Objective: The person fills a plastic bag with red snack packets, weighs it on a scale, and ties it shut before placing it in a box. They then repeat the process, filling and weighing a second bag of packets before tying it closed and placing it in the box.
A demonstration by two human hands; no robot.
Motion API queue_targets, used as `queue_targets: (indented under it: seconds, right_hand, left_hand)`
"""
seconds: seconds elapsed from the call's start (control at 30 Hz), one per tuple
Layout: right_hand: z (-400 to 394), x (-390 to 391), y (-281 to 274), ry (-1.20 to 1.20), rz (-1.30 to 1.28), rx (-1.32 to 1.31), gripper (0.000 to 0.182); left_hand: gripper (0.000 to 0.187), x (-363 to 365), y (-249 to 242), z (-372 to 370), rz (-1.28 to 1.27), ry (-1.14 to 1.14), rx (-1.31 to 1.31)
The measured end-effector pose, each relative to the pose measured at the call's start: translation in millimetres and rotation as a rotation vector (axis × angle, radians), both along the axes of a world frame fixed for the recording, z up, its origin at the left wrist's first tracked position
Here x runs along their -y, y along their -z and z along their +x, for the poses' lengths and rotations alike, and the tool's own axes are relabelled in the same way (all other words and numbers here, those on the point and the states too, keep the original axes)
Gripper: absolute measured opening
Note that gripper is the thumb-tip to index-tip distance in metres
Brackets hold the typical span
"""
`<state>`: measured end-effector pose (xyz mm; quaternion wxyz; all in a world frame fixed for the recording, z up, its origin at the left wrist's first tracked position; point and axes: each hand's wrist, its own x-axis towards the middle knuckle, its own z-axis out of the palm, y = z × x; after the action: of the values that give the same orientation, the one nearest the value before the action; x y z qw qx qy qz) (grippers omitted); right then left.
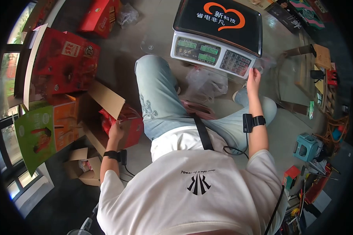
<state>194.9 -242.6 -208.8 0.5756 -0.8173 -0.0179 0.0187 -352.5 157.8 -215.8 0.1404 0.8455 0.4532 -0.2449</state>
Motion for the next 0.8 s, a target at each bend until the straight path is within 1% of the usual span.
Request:
queue_targets:
  seconds: [0.07,0.13,0.17,0.2,0.27,0.3,0.33,0.37,0.4,0.43,0.47,0.5,0.53,0.57,0.6,0.63,0.67,0.7,0.73,0.8]
  right_hand:
    - [-3,1,3,-0.005,0.017,0.02,0.046]
    - [-8,7,7,0.011,0.009,0.046,0.046]
    - [-10,7,5,0.007,-0.009,0.082,0.046]
    - [-12,8,1,0.012,0.0,0.079,0.046]
    - [-25,5,-16,0.104,0.11,-0.022,0.046]
    - [-26,10,-14,0.107,0.155,-0.055,0.046]
    - [-31,8,-15,0.105,0.163,-0.059,0.046]
    - [-39,3,-20,0.12,0.021,0.076,0.046]
    - [-48,-3,-25,0.132,-0.122,0.21,0.046]
    - [-63,-12,-46,0.068,-0.212,0.294,0.049]
    - [-79,-24,-66,-0.034,-0.207,0.391,0.049]
    - [-95,-38,-79,-0.143,-0.155,0.453,0.044]
    - [-113,-55,-93,-0.252,-0.108,0.457,0.036]
    - [-131,-73,-99,-0.411,-0.019,0.396,0.032]
    - [-149,-94,-113,-0.61,-0.007,0.321,0.035]
    - [-164,-116,-107,-0.835,0.042,0.33,0.039]
    - [-185,-135,-112,-1.008,-0.02,0.23,0.045]
    - [-205,-155,-107,-1.173,-0.141,0.355,0.055]
    - [-225,-174,-101,-1.328,-0.267,0.484,0.066]
    - [-265,-210,-104,-1.589,-0.667,0.522,0.084]
  left_hand:
    - [0.046,-20,-40,10,-0.047,-0.051,0.004]
    - [0.045,-51,-51,-1,-0.038,-0.03,0.101]
    - [0.045,-61,-66,-3,-0.077,-0.038,0.168]
    - [0.043,-73,-71,-9,-0.065,-0.049,0.231]
    - [0.028,-69,-110,9,-0.117,-0.081,0.283]
    - [0.028,-67,-122,16,-0.107,-0.081,0.28]
    - [0.028,-66,-132,22,-0.166,-0.07,0.269]
    - [0.029,-61,-145,32,-0.227,-0.06,0.257]
    - [0.029,-52,-159,42,-0.221,-0.064,0.254]
    - [0.028,-38,-178,57,-0.216,-0.053,0.245]
    - [0.028,-33,-188,67,-0.211,-0.04,0.234]
    - [0.028,-37,-187,66,-0.203,-0.043,0.228]
    - [0.027,-43,-182,62,-0.289,-0.108,0.172]
    - [0.025,-47,-180,61,-0.376,-0.175,0.117]
    - [0.025,-45,-183,66,-0.372,-0.181,0.115]
    - [0.025,-42,-189,74,-0.354,-0.14,0.085]
    - [0.025,-41,-193,81,-0.334,-0.095,0.057]
    - [0.027,-42,-193,85,-0.371,-0.143,0.035]
    - [0.027,-43,-194,84,-0.359,-0.139,0.039]
    - [0.029,-46,-196,80,-0.307,0.004,0.054]
